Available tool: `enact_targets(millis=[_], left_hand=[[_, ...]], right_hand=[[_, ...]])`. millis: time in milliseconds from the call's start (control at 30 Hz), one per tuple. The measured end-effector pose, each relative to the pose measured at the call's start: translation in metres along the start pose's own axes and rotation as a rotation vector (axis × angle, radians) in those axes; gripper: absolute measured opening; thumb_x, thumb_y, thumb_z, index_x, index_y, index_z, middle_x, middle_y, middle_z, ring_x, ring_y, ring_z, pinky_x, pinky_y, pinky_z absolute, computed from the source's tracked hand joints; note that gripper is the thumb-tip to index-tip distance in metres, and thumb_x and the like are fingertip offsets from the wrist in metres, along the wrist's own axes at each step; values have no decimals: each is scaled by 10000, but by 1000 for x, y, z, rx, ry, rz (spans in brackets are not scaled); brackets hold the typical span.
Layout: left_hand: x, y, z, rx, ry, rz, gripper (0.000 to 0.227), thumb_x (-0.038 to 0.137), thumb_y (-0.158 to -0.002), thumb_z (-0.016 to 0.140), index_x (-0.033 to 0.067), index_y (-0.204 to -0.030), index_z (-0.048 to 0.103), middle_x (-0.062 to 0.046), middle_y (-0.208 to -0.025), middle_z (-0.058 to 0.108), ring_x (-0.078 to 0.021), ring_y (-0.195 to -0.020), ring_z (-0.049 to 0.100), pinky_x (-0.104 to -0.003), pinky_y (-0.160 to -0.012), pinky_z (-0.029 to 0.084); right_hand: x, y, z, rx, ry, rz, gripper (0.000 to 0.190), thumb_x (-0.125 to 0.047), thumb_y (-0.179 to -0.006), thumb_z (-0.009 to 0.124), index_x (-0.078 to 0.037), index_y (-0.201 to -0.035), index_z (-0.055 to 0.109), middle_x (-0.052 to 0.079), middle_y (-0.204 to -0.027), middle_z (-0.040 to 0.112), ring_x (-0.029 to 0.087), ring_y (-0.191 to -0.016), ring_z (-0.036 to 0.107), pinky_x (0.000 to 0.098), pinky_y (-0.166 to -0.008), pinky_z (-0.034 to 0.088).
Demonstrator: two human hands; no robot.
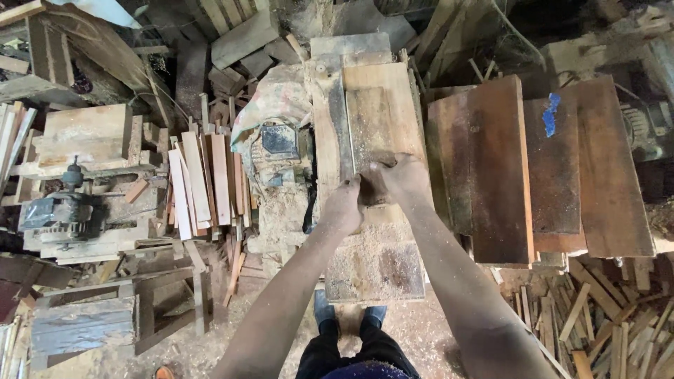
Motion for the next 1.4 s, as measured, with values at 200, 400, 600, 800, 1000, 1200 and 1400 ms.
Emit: enact_targets(millis=[200, 400, 600, 800, 1000, 1200, 1400], left_hand=[[17, -4, -31, 43, 28, 22, 655, 54, -804, 694, -17, -1416, 469, -292, -1187, 631, -503, -1101, 672, -576, -917, 579], [32, -5, -50, -5, -113, -3, 679, 58, -852, 670, 21, -1477, 409, -247, -1230, 641, -464, -1076, 699, -588, -929, 571], [38, -4, -67, -29, -185, 64, 713, -29, -811, 636, 21, -1483, 404, -211, -1299, 610, -439, -1104, 699, -569, -918, 581], [34, -16, -67, -83, -184, 77, 697, 48, -869, 629, 2, -1510, 359, -246, -1307, 624, -467, -1160, 669, -615, -961, 543], [42, -24, -89, -72, -180, 76, 711, 60, -866, 617, 32, -1526, 356, -236, -1336, 621, -435, -1172, 672, -597, -960, 543], [30, -39, -88, -38, -152, 101, 696, 89, -903, 644, -5, -1527, 353, -237, -1331, 616, -448, -1178, 660, -605, -959, 538], [7, -72, -71, -47, -200, 76, 722, 152, -913, 676, 35, -1543, 342, -196, -1337, 619, -413, -1191, 663, -595, -973, 542]], right_hand=[[21, -70, 112, -159, -92, -224, 751, -632, -781, 764, -98, -1301, 663, 283, -1263, 691, 469, -1232, 636, 577, -1012, 539], [-23, 18, 0, -128, -89, -100, 677, -580, -768, 784, -248, -1344, 654, 190, -1293, 705, 400, -1233, 650, 491, -1015, 556], [15, -63, 61, -84, -100, -102, 758, -616, -751, 801, -231, -1385, 645, 191, -1284, 706, 393, -1217, 661, 488, -1011, 562], [4, -68, 55, -146, -125, -106, 807, -589, -794, 775, -191, -1469, 579, 187, -1411, 639, 372, -1328, 587, 473, -1110, 495], [-1, -85, 60, -136, -173, -94, 829, -553, -795, 797, -153, -1485, 569, 223, -1431, 613, 402, -1352, 558, 496, -1133, 471], [-12, -80, 44, -165, -176, -51, 825, -568, -804, 783, -201, -1504, 548, 196, -1431, 620, 380, -1353, 563, 495, -1127, 471], [-19, -97, 50, -166, -129, -12, 830, -578, -799, 782, -234, -1516, 542, 169, -1445, 616, 354, -1363, 561, 480, -1123, 467]])
Point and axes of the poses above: each hand's wrist, its own y-axis away from the middle knuckle, its own z-axis out of the palm, x = y × z, the point moved 8 cm from there along -y, towards the middle knuckle
